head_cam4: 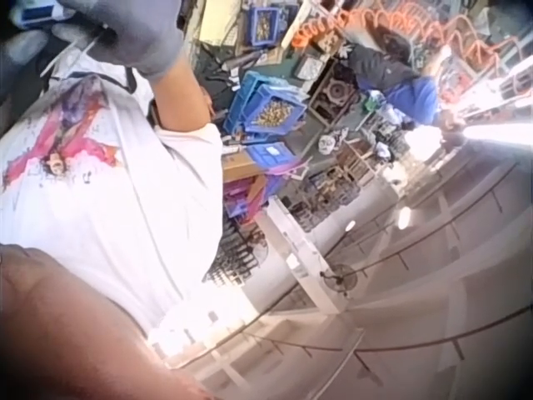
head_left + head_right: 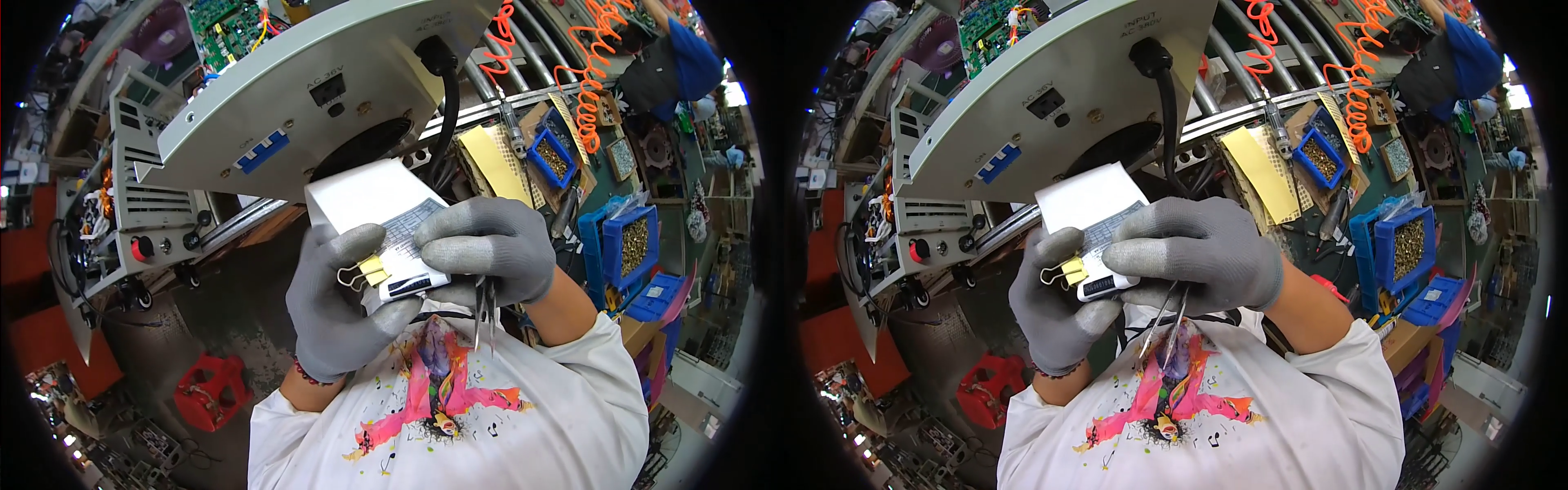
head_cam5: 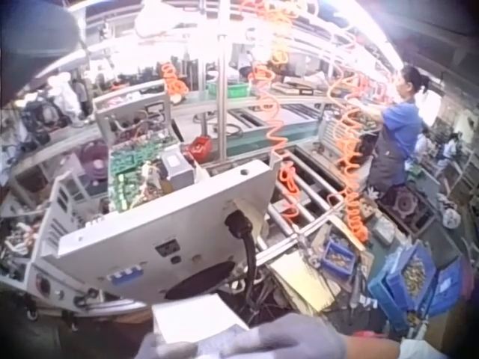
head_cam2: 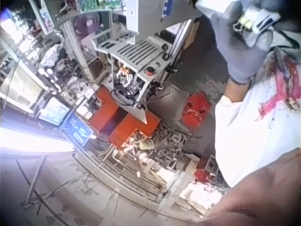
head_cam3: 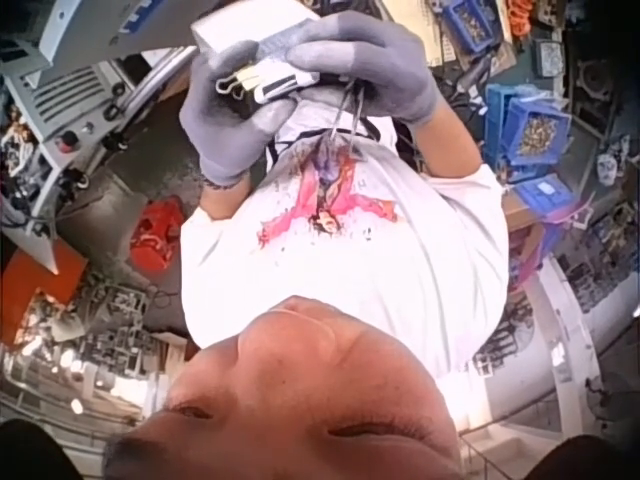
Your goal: Assembling and inspecting internal components of a MIG 500 welding machine on a production line.
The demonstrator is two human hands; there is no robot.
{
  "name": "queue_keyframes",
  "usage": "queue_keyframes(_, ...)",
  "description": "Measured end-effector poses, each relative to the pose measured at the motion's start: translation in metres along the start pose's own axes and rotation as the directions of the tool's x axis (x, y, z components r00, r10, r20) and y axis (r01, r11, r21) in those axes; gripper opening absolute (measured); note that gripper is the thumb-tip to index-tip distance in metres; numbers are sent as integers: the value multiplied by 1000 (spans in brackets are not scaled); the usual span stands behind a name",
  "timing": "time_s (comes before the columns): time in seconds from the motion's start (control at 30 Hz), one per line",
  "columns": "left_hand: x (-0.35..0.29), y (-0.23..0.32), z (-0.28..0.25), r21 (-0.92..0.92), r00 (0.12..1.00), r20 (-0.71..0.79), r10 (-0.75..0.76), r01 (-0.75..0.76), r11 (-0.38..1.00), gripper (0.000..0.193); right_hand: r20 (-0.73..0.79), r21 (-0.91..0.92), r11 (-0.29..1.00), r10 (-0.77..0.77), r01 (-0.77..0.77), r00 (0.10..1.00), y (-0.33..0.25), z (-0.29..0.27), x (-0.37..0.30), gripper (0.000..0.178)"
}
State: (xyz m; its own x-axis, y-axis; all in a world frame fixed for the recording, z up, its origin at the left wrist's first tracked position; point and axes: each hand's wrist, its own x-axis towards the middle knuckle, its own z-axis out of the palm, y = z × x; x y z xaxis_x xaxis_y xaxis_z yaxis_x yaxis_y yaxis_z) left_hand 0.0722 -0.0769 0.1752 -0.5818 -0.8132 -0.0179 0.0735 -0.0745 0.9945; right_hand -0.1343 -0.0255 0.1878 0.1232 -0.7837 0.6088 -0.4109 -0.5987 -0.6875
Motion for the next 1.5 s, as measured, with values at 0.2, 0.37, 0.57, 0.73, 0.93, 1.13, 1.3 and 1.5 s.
queue_keyframes(0.2, 16, -15, -2, 530, 798, 3, 602, -512, 676, 66, -50, 35, 998, 51, -49, 997, -1, 12, -4, 42)
queue_keyframes(0.37, 7, -31, 3, 243, 656, -46, 753, -724, 645, 61, -10, 65, 995, -74, 75, 997, -8, 13, -2, 37)
queue_keyframes(0.57, 7, -11, -9, 199, 842, 87, 532, -538, 819, 28, -60, 42, 997, 59, -57, 996, -12, 15, -6, 38)
queue_keyframes(0.73, 12, -11, -9, 197, 876, 75, 475, -481, 855, 32, 10, -38, 993, 108, -107, 994, -14, 13, 0, 37)
queue_keyframes(0.93, 16, -10, -5, 201, 900, 41, 433, -432, 879, 32, -52, 98, 947, 313, -307, 948, -13, 17, -4, 32)
queue_keyframes(1.13, 22, -12, -12, 258, 882, 90, 462, -468, 845, 30, -32, 79, 941, 331, -328, 943, -10, 17, 3, 28)
queue_keyframes(1.3, 25, -11, -11, 231, 890, 75, 449, -454, 861, 28, -20, 175, 914, 376, -367, 927, -6, 18, 2, 25)
queue_keyframes(1.5, 28, -12, -13, 206, 919, 87, 385, -395, 895, 26, -39, 234, 899, 390, -371, 920, 0, 20, 3, 21)
